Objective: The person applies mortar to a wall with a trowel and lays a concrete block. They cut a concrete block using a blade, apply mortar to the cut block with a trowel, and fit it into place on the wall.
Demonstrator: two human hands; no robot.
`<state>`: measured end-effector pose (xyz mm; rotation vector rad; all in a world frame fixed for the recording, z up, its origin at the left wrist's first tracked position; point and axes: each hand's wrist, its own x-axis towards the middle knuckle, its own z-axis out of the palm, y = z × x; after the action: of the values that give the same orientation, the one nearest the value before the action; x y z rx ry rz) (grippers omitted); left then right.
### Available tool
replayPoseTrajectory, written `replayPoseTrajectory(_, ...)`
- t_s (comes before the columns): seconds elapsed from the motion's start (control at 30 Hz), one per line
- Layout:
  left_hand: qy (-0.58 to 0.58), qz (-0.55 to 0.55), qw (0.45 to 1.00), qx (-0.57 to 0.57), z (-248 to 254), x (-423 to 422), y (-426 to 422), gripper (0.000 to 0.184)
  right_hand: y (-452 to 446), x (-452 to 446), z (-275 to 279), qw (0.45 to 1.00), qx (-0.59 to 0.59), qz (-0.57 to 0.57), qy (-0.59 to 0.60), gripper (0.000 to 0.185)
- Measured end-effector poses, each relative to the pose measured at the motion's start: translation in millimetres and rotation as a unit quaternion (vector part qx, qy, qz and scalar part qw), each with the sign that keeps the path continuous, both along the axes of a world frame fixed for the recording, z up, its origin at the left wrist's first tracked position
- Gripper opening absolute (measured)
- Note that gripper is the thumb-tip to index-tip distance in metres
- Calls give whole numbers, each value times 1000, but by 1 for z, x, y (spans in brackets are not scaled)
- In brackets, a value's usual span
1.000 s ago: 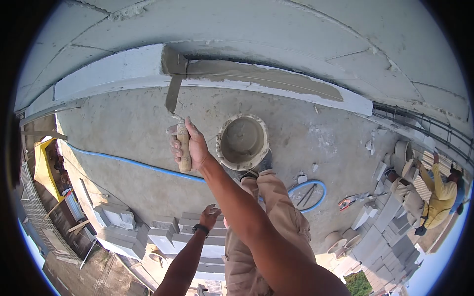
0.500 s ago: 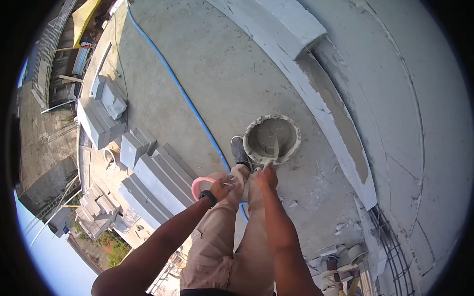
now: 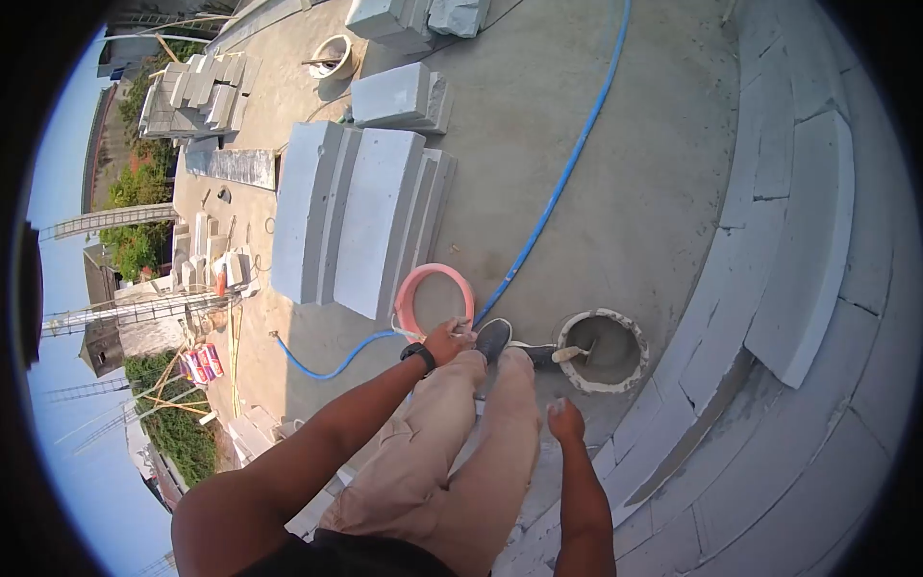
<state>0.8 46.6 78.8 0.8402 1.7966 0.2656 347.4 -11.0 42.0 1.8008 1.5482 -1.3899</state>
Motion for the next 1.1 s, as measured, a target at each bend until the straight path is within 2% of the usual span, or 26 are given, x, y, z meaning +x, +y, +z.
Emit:
replayPoseTrajectory(0.07,16,41,999,6,-2,-26,-17,55,10,4,-18,1000,22,19,12,38)
replayPoseTrajectory(0.13,33,67,997,12,-13,-60,-36,54,28,2,-40,991,52,17,119,31)
replayPoseTrajectory(0.17,53,81,995,-22,-23,-76,-49,50,38,-5,-42,991,55,26,115,31)
replayPoseTrajectory(0.23,64,103,991,-64,-28,-105,-75,46,73,-36,-22,991,122,50,11,31)
replayPoseTrajectory(0.3,68,2,984,-165,-25,-132,-89,41,91,-52,-23,986,161,30,41,28)
replayPoseTrajectory(0.37,84,45,986,-136,-26,-147,-103,41,110,-70,-27,975,208,8,73,24)
replayPoseTrajectory(0.43,100,91,985,-110,-29,-162,-123,40,125,-92,-35,937,321,-21,136,20)
replayPoseTrajectory(0.47,101,148,982,-66,-35,-168,-130,40,135,-100,-38,936,326,-11,132,20)
replayPoseTrajectory(0.5,101,205,973,-24,-43,-177,-136,40,146,-111,-40,956,267,-12,124,20)
replayPoseTrajectory(0.53,95,214,972,-23,-58,-190,-146,40,154,-122,-44,972,203,-14,116,21)
replayPoseTrajectory(0.6,83,330,940,-18,-96,-204,-165,50,172,-148,-67,970,201,4,136,21)
replayPoseTrajectory(0.67,86,373,923,-42,-127,-224,-179,61,197,-183,-83,971,177,21,156,24)
replayPoseTrajectory(0.73,62,435,897,-51,-116,-237,-169,72,234,-236,-82,969,154,29,192,26)
replayPoseTrajectory(0.77,57,442,893,-66,-119,-236,-168,72,256,-262,-84,969,150,54,189,26)
replayPoseTrajectory(0.8,91,487,866,-66,-126,-237,-165,79,275,-282,-106,962,184,70,188,26)
replayPoseTrajectory(0.83,126,529,837,-64,-133,-238,-161,86,298,-316,-94,967,167,57,182,26)
replayPoseTrajectory(0.87,124,533,834,-75,-138,-236,-160,86,320,-340,-113,966,142,4,215,28)
replayPoseTrajectory(0.9,124,568,811,-67,-144,-234,-160,91,343,-374,-105,972,75,-57,217,32)
replayPoseTrajectory(0.93,125,603,786,-52,-153,-237,-154,95,364,-407,-100,972,114,-26,203,39)
replayPoseTrajectory(0.97,126,606,783,-60,-145,-239,-141,95,386,-432,-122,963,152,-10,220,53)
replayPoseTrajectory(1.0,30,676,734,-55,-125,-239,-124,94,402,-468,-101,965,164,-8,204,66)
replayPoseTrajectory(1.03,-65,736,673,-46,-119,-239,-113,92,417,-493,-106,952,232,33,194,74)
replayPoseTrajectory(1.1,-64,750,657,-48,-138,-231,-120,93,443,-537,-124,904,335,44,261,74)
